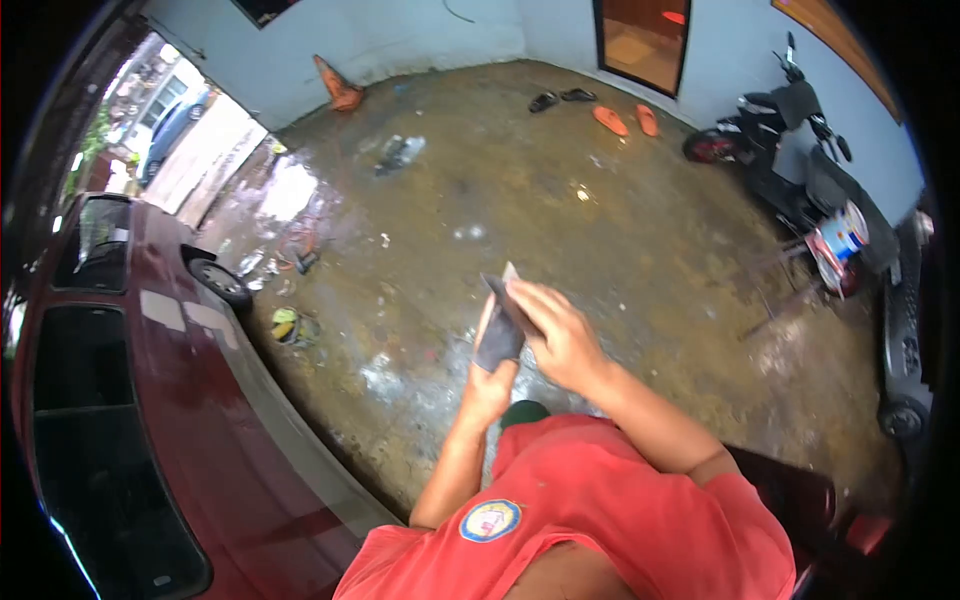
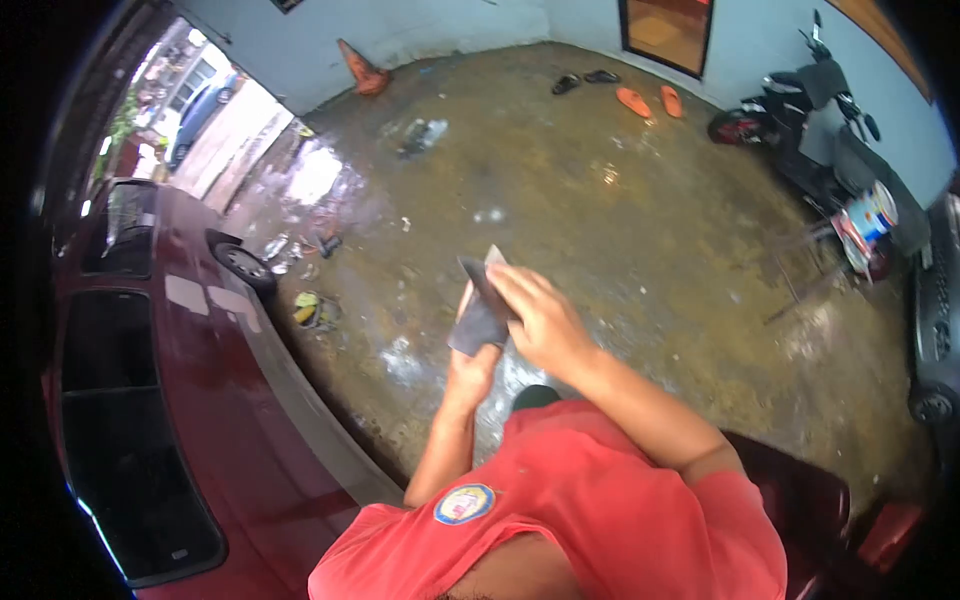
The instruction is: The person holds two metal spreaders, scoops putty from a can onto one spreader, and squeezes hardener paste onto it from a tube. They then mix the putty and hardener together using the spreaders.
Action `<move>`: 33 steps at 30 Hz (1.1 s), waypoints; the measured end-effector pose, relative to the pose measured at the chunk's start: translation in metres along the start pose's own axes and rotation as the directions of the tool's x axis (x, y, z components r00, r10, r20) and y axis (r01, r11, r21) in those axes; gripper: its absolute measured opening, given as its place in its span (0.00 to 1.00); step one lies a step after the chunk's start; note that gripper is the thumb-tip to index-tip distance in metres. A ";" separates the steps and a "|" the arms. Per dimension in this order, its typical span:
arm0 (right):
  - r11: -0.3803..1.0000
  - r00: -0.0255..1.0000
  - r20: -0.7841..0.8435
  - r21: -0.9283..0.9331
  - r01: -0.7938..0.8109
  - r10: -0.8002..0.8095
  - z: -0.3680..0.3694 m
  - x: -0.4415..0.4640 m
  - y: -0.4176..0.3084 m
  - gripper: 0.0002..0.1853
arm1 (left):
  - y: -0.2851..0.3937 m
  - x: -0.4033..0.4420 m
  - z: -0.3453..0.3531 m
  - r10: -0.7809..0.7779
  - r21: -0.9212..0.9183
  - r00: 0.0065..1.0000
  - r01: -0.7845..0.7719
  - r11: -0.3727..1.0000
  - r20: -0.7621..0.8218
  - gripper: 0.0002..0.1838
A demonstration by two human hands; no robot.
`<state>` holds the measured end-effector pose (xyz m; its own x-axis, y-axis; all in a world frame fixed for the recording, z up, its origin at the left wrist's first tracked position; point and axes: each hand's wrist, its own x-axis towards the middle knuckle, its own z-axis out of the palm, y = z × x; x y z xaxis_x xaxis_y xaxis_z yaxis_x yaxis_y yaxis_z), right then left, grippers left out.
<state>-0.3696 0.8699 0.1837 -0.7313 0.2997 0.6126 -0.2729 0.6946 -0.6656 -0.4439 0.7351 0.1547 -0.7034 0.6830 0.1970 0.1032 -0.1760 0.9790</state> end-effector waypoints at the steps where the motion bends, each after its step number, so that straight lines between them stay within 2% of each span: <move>1: 0.995 0.994 0.039 0.000 0.099 -0.099 -0.001 0.001 -0.005 0.28 | 0.002 0.015 0.002 -0.123 -0.119 0.992 0.121 0.985 -0.011 0.42; 2: 0.981 0.977 0.081 0.003 0.196 -0.196 -0.003 0.002 -0.014 0.28 | 0.004 0.028 0.004 -0.247 -0.243 0.969 0.236 0.941 -0.011 0.43; 3: 0.983 0.972 0.148 0.001 0.186 -0.184 -0.007 0.007 -0.027 0.28 | -0.014 0.040 0.005 -0.191 -0.253 0.981 0.176 0.951 -0.036 0.43; 4: 0.980 0.974 0.121 -0.016 0.197 -0.193 -0.007 0.014 -0.010 0.28 | -0.009 0.052 0.011 -0.122 -0.073 0.992 0.125 0.990 0.035 0.42; 5: 0.993 0.993 0.030 -0.024 0.114 -0.114 -0.009 0.021 0.021 0.26 | -0.004 0.064 0.018 -0.052 0.099 0.993 0.042 0.994 0.105 0.41; 6: 0.999 0.998 -0.055 -0.032 0.032 -0.034 -0.016 0.030 0.053 0.25 | -0.053 0.063 0.016 -0.081 0.031 0.991 0.078 0.996 0.110 0.40; 8: 0.966 0.951 -0.170 0.004 -0.260 0.257 -0.033 0.047 0.088 0.24 | -0.021 0.094 0.055 0.039 -0.142 0.980 -0.011 0.990 0.197 0.45; 9: 0.975 0.964 -0.179 -0.073 -0.211 0.196 -0.037 0.051 0.089 0.25 | -0.032 0.110 0.058 -0.016 -0.115 0.984 0.037 0.993 0.177 0.44; 10: 0.998 0.991 -0.125 -0.048 -0.048 0.042 -0.037 0.048 0.101 0.27 | -0.048 0.125 0.058 -0.074 -0.090 0.984 0.089 0.992 0.159 0.44; 12: 0.998 1.000 0.018 -0.059 0.003 -0.002 -0.044 0.070 0.093 0.27 | -0.067 0.168 0.059 -0.184 -0.066 0.939 0.211 0.975 0.291 0.43; 13: 0.994 0.997 -0.052 -0.090 -0.063 0.058 -0.045 0.079 0.117 0.25 | -0.072 0.190 0.060 -0.236 -0.043 0.905 0.268 0.962 0.354 0.43; 14: 0.985 0.986 -0.121 -0.115 -0.125 0.111 -0.048 0.092 0.150 0.23 | -0.075 0.206 0.070 -0.166 -0.110 0.927 0.214 0.971 0.337 0.45; 15: 0.958 0.934 -0.222 0.003 -0.287 0.280 -0.056 0.111 0.181 0.19 | -0.069 0.224 0.082 -0.095 -0.175 0.943 0.157 0.972 0.319 0.48; 16: 0.885 0.849 -0.252 0.113 -0.451 0.465 -0.069 0.133 0.192 0.18 | -0.081 0.244 0.094 0.047 -0.264 0.928 0.056 0.963 0.369 0.50; 18: 0.959 0.956 -0.195 -0.132 -0.249 0.221 -0.072 0.149 0.204 0.20 | -0.106 0.277 0.100 0.085 -0.319 0.941 0.026 0.947 0.328 0.50; 19: 0.984 0.988 -0.095 -0.122 -0.132 0.121 -0.071 0.154 0.200 0.20 | -0.101 0.303 0.094 0.059 -0.269 0.946 0.030 0.963 0.319 0.50; 20: 0.986 0.994 0.000 -0.121 -0.111 0.111 -0.070 0.169 0.186 0.20 | -0.094 0.323 0.091 0.020 -0.240 0.939 0.067 0.968 0.343 0.50; 21: 0.988 0.992 -0.060 -0.098 -0.120 0.115 -0.069 0.176 0.202 0.20 | -0.087 0.344 0.088 -0.018 -0.211 0.930 0.102 0.972 0.367 0.49; 22: 0.988 0.985 -0.122 -0.074 -0.134 0.125 -0.067 0.182 0.223 0.19 | -0.088 0.352 0.088 0.025 -0.174 0.922 0.046 0.984 0.387 0.48; 23: 0.960 0.936 -0.220 0.010 -0.279 0.274 -0.068 0.195 0.241 0.18 | -0.090 0.359 0.091 0.072 -0.143 0.912 -0.015 0.990 0.405 0.48; 24: 0.893 0.841 -0.301 0.162 -0.421 0.451 -0.075 0.211 0.256 0.17 | -0.091 0.364 0.094 0.115 -0.110 0.898 -0.075 0.991 0.425 0.47; 25: 0.904 0.853 -0.304 0.091 -0.417 0.424 -0.074 0.218 0.263 0.17 | -0.091 0.366 0.098 0.095 -0.156 0.886 -0.026 0.987 0.453 0.44; 26: 0.913 0.867 -0.305 0.022 -0.407 0.393 -0.073 0.224 0.270 0.17 | -0.092 0.376 0.094 0.106 -0.138 0.915 -0.056 0.989 0.390 0.45; 28: 0.985 0.982 -0.090 0.053 -0.162 0.166 -0.061 0.231 0.253 0.17 | -0.088 0.393 0.078 0.127 -0.091 0.958 -0.107 0.990 0.255 0.49; 29: 0.995 0.996 0.023 -0.052 -0.088 0.089 -0.053 0.234 0.247 0.17 | -0.095 0.407 0.065 0.077 -0.042 0.971 -0.069 0.997 0.227 0.49; 30: 0.998 0.998 0.022 -0.030 -0.054 0.055 -0.049 0.241 0.261 0.16 | -0.101 0.413 0.062 0.031 -0.061 0.975 -0.018 0.998 0.222 0.48; 32: 0.974 0.968 -0.149 0.139 -0.181 0.201 -0.042 0.270 0.291 0.15 | -0.096 0.408 0.060 0.078 0.065 0.972 -0.095 0.993 0.223 0.49; 33: 0.878 0.899 -0.104 0.289 -0.382 0.425 -0.044 0.283 0.311 0.15 | -0.093 0.406 0.061 0.085 0.086 0.979 -0.102 0.991 0.184 0.49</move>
<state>-0.6345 1.1994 0.1687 -0.7085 0.6330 0.3119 -0.1412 0.3059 -0.9415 -0.6960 1.0717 0.1470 -0.5503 0.7845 0.2858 0.2349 -0.1830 0.9546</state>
